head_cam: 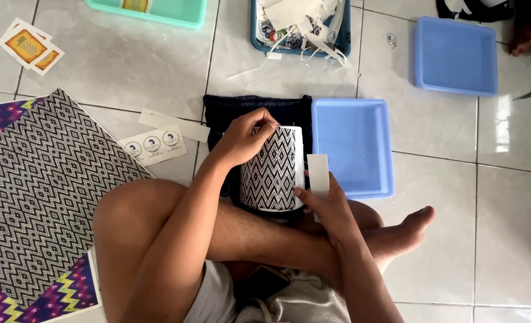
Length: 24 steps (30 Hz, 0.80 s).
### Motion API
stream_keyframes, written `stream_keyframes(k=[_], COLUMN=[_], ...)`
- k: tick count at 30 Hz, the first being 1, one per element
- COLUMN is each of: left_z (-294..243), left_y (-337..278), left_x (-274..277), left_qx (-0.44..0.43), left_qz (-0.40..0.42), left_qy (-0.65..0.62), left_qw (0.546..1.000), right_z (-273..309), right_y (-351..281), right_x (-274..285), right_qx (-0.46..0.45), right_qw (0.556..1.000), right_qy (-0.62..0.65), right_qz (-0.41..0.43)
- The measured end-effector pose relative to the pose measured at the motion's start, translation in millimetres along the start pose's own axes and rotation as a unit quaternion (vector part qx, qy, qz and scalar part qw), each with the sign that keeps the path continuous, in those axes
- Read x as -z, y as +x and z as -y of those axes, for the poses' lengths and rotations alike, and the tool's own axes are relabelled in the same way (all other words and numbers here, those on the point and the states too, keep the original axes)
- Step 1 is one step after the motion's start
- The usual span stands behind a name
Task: The person sits on the floor and applies a patterned decorative sticker to a white mug. They smooth the sticker around the curved surface, peel off the backing, and press the edges to adhere it. Other people nearby handle similar items and materials.
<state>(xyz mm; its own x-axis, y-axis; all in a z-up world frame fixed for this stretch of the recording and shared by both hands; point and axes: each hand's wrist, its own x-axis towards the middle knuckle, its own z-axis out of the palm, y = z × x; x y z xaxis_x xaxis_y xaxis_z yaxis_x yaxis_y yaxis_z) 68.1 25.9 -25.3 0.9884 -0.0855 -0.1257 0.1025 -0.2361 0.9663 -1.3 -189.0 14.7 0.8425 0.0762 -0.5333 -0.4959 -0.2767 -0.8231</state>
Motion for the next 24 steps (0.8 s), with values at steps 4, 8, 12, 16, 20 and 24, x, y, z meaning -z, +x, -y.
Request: stream_keyframes(k=[4, 8, 12, 16, 20, 24], left_z=[4.9, 12.5, 7.7, 15.2, 20.7, 35.8], left_y=[2.5, 7.0, 7.0, 11.9, 16.1, 17.3], left_x=[-1.8, -3.5, -1.3, 1.7, 4.3, 2.0], left_qx=[0.010, 0.011, 0.012, 0.025, 0.045, 0.049], left_qz=[-0.002, -0.008, -0.013, -0.016, -0.025, -0.053], left_qy=[-0.002, -0.010, -0.018, -0.025, -0.037, -0.072], left_qw=[1.000, 1.000, 1.000, 0.999, 0.998, 0.995], right_z=[-1.2, 2.4, -2.3, 0.7, 2.9, -4.6], right_y=[0.9, -0.4, 4.2, 1.4, -0.6, 1.1], right_x=[0.0, -1.9, -2.0, -3.3, -4.2, -3.1], right_qx=[0.000, 0.002, 0.001, 0.015, 0.025, 0.050], right_qw=[1.000, 1.000, 1.000, 1.000, 0.999, 0.998], right_qy=[0.002, -0.002, 0.003, -0.019, -0.022, -0.026], right_qz=[0.000, -0.003, 0.004, 0.009, 0.022, 0.037])
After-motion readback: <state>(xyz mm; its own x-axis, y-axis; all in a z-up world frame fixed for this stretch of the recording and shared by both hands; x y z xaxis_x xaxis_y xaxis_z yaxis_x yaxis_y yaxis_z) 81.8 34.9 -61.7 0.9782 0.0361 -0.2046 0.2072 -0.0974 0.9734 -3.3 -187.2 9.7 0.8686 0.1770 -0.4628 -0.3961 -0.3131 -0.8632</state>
